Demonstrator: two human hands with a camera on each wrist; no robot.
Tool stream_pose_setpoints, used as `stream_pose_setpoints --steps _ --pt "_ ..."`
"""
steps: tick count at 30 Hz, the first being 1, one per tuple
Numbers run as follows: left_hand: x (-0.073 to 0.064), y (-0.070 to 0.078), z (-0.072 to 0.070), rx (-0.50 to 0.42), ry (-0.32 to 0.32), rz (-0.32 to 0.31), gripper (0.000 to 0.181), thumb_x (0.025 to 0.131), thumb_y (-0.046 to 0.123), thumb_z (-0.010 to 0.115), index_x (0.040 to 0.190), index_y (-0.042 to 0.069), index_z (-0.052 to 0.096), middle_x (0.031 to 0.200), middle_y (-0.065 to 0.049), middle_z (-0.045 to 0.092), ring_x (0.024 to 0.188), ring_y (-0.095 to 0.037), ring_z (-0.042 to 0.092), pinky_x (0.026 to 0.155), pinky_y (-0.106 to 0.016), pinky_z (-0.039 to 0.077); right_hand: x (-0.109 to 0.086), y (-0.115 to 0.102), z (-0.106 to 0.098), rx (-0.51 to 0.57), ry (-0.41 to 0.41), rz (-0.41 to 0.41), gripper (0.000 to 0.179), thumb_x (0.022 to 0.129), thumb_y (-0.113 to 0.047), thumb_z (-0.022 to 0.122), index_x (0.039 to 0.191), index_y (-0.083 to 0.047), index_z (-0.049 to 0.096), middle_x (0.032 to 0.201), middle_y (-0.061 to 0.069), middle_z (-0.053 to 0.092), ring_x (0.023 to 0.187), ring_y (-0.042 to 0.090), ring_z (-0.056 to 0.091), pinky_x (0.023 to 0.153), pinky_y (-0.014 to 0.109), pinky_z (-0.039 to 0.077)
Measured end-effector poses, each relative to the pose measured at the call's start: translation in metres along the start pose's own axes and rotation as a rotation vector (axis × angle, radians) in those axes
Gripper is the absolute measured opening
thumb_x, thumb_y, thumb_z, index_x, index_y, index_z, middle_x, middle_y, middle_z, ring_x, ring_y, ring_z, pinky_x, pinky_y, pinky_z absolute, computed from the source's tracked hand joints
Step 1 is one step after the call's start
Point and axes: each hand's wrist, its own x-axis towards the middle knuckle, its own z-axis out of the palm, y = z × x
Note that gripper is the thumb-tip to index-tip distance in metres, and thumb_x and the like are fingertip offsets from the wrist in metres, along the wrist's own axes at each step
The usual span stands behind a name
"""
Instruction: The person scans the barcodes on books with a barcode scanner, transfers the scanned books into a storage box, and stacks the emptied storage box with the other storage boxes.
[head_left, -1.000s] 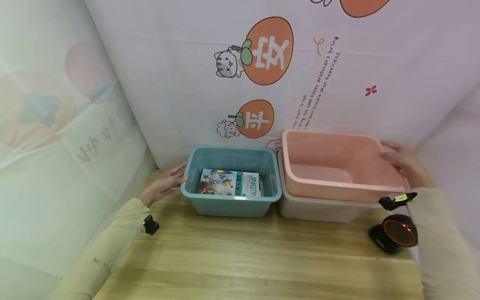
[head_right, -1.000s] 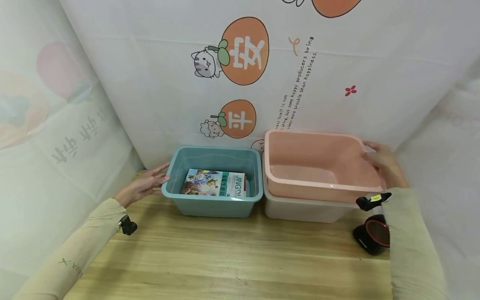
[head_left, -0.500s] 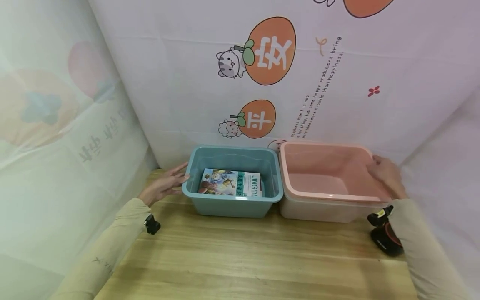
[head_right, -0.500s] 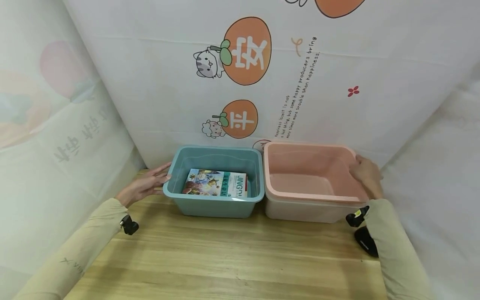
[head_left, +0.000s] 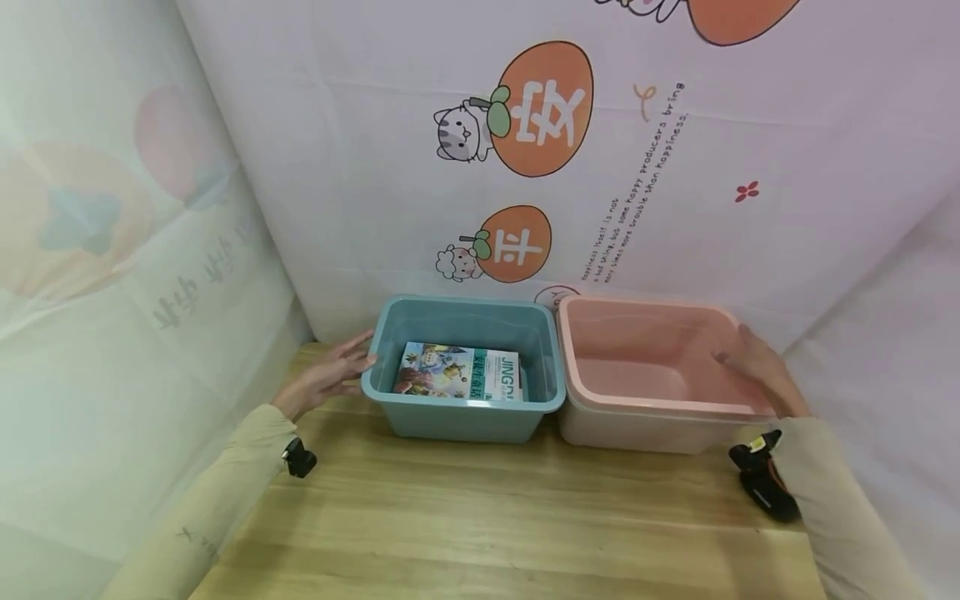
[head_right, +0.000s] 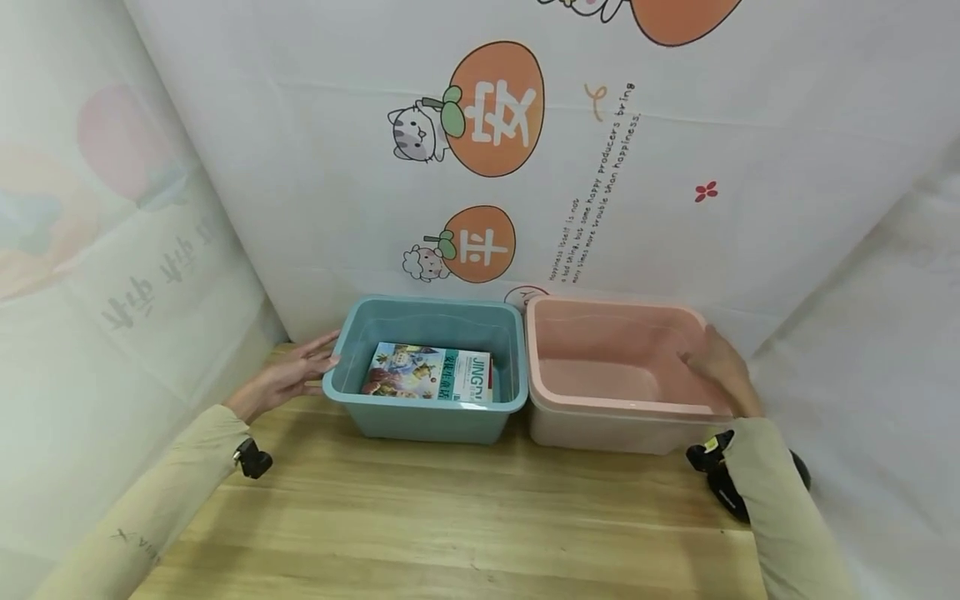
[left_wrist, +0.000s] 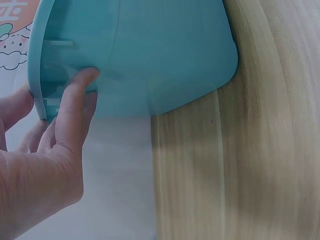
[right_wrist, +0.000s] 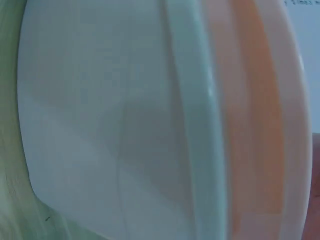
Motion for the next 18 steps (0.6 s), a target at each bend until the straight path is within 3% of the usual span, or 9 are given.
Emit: stream_pose_setpoints --steps 2,5,8,10,14,18 --pt "-0.001 0.002 -0.001 0.026 0.004 0.013 0.077 0.112 0.022 0.052 0.170 0.020 0.002 0.172 -0.026 0.017 0.151 -0.050 0.032 0.116 -0.066 0.040 0.000 -0.004 0.001 0.027 0.017 -0.007 0.088 0.107 -0.024 0.050 0.152 0.027 -0.006 0.156 0.052 -0.001 0.145 0.070 0.008 0.120 0.075 0.015" --pt "-0.003 0.005 -0.002 0.062 0.020 0.021 0.076 0.112 0.022 0.051 0.170 0.017 0.002 0.171 -0.028 0.018 0.150 -0.051 0.034 0.113 -0.064 0.044 -0.003 -0.016 0.000 0.019 0.069 -0.035 0.080 0.107 -0.020 0.050 0.151 0.028 0.004 0.152 0.055 0.011 0.141 0.071 0.017 0.117 0.076 0.021" --pt "-0.005 0.013 0.002 0.093 0.071 0.018 0.076 0.111 0.019 0.052 0.170 0.013 0.004 0.172 -0.026 0.016 0.150 -0.050 0.034 0.111 -0.063 0.047 -0.009 -0.033 -0.001 0.044 0.115 -0.051 0.077 0.109 -0.023 0.048 0.153 0.026 0.008 0.152 0.054 0.016 0.140 0.071 0.020 0.116 0.078 0.022" --pt "-0.006 0.020 0.005 0.127 0.117 0.029 0.077 0.110 0.016 0.054 0.169 0.009 0.006 0.173 -0.025 0.014 0.152 -0.050 0.031 0.112 -0.063 0.046 -0.015 -0.045 0.000 0.069 0.133 -0.041 0.079 0.111 -0.029 0.044 0.156 0.023 0.005 0.156 0.052 0.011 0.143 0.070 0.014 0.117 0.078 0.018" --pt "-0.011 0.034 0.001 0.209 0.206 0.086 0.082 0.107 0.017 0.059 0.168 0.005 0.006 0.173 -0.024 0.013 0.156 -0.049 0.022 0.119 -0.064 0.037 -0.021 -0.072 0.005 0.034 0.205 -0.066 0.077 0.112 -0.032 0.043 0.158 0.019 0.008 0.158 0.050 0.011 0.143 0.069 0.017 0.116 0.078 0.021" --pt "-0.015 0.038 -0.012 0.307 0.261 0.139 0.087 0.106 0.026 0.064 0.170 0.010 0.007 0.175 -0.021 0.008 0.158 -0.050 0.013 0.123 -0.069 0.025 -0.023 -0.092 0.013 0.050 0.238 -0.142 0.074 0.112 -0.032 0.043 0.161 0.014 0.013 0.161 0.047 0.012 0.147 0.066 0.015 0.118 0.077 0.018"
